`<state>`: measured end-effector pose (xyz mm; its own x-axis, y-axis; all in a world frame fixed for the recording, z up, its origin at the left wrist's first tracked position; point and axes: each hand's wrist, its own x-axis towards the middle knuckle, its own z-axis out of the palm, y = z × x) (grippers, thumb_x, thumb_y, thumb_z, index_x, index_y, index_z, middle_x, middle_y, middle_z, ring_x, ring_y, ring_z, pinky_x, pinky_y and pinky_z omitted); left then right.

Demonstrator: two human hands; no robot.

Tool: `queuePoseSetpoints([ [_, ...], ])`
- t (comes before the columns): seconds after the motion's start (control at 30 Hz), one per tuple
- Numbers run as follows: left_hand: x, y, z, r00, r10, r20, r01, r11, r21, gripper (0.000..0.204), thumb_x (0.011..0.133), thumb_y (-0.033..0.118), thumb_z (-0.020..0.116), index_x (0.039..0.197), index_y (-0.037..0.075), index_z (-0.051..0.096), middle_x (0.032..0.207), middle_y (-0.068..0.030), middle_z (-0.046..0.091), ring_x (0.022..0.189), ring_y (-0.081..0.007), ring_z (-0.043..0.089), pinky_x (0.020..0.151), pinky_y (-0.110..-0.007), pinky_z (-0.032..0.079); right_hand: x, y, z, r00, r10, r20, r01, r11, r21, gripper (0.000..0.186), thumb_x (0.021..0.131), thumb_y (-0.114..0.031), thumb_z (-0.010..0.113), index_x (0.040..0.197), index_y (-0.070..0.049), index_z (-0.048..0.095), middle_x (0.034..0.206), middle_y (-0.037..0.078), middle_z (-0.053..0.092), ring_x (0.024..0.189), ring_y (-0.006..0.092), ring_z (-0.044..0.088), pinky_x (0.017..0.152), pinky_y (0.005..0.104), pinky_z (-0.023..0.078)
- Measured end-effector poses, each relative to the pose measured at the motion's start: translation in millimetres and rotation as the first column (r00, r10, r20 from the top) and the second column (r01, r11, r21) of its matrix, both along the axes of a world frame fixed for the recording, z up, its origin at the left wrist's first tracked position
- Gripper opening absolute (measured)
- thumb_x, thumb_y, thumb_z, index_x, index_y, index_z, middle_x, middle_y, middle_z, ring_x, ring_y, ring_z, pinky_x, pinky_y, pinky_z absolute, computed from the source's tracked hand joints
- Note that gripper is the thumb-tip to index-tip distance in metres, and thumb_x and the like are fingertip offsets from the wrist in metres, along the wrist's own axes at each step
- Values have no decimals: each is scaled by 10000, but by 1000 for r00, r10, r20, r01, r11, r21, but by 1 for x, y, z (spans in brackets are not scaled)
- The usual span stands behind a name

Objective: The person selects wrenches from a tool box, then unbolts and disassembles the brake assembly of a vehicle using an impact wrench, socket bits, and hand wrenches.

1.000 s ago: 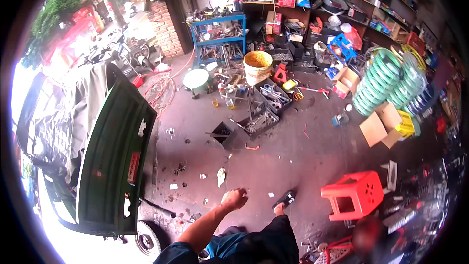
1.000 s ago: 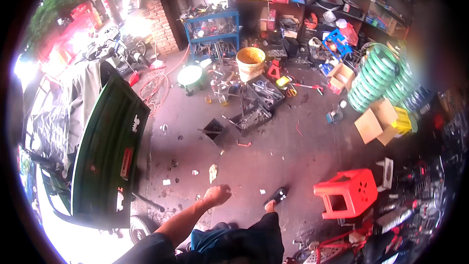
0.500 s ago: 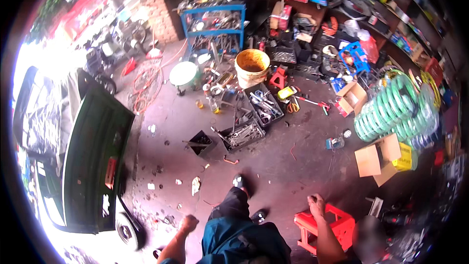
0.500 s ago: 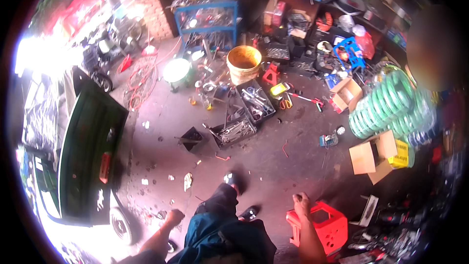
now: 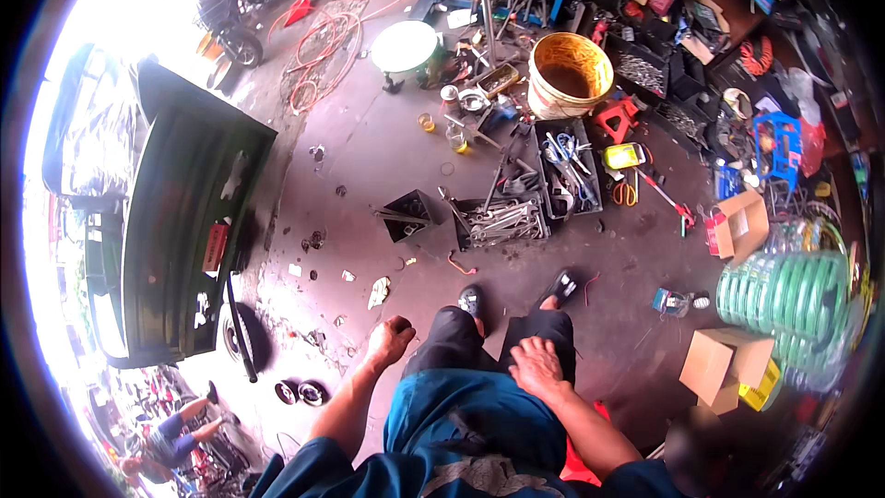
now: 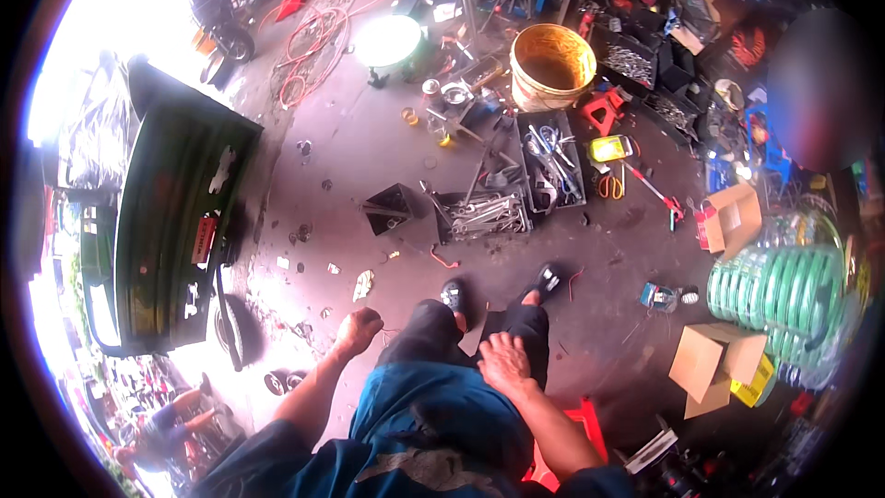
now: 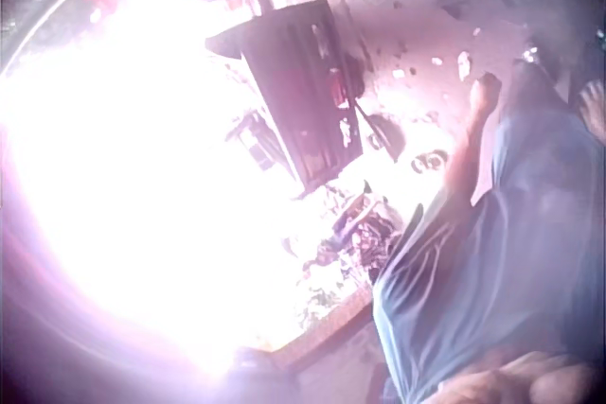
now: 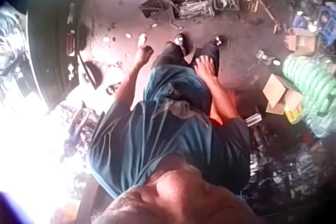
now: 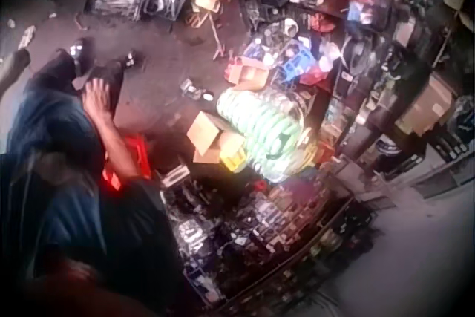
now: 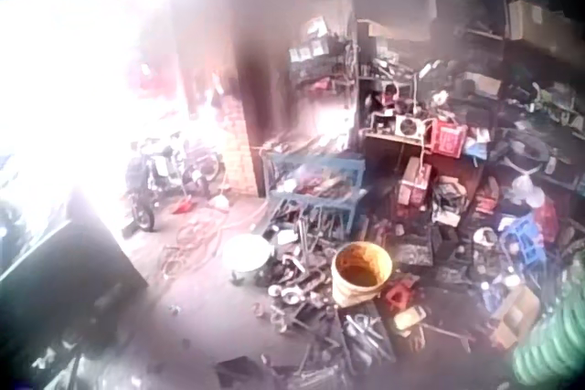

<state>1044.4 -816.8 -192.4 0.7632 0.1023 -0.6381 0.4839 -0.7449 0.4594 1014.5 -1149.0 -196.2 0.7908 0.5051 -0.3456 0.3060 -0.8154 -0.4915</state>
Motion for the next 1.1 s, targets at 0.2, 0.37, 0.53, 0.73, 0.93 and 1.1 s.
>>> queuePoseSetpoints([
  [0.2,12,-72,-14,974,225,12,-226,973,49,228,817,251,599,928,58,648,866,-160,663,833,-338,642,745,-393,502,61,-17,-82,886,9,-464,4,1000,26,334,819,-325,609,1070,-105,602,1055,110,598,1059,305,526,900,454,405],
  [0.37,-17,-145,-63,913,375,158,-391,916,85,101,804,148,630,868,73,649,841,-156,640,781,-350,630,691,-409,500,158,-70,-161,937,71,-343,-57,997,50,277,787,-266,625,991,-80,609,989,120,604,968,331,562,825,448,460],
  [0.53,-8,-205,-107,961,258,96,-266,961,80,125,784,118,646,901,83,620,767,-140,614,694,-345,613,611,-421,488,251,-120,-283,961,185,-208,-219,963,-157,146,794,-212,597,877,-97,631,937,99,588,933,277,566,790,451,440],
  [0.73,35,-209,-156,897,267,353,-294,956,23,176,706,-22,659,859,31,591,648,-109,546,536,-293,525,501,-374,429,345,-74,-391,961,271,-48,-275,954,-117,105,812,-182,585,846,-95,632,913,76,576,940,265,536,826,420,428],
  [0.93,16,-205,-166,936,264,232,-311,929,199,154,790,73,632,938,29,631,812,-159,617,613,-340,549,544,-406,446,362,-9,-491,927,372,-57,-375,924,-73,125,803,-191,582,856,-102,653,901,90,598,933,286,565,822,418,449],
  [1.1,34,-194,-159,917,296,269,-329,940,88,132,770,2,598,902,-6,595,737,-150,571,582,-303,514,520,-390,421,359,16,-547,794,605,-62,-599,760,-253,174,794,-206,515,809,-87,641,912,107,641,883,310,610,751,378,506],
])
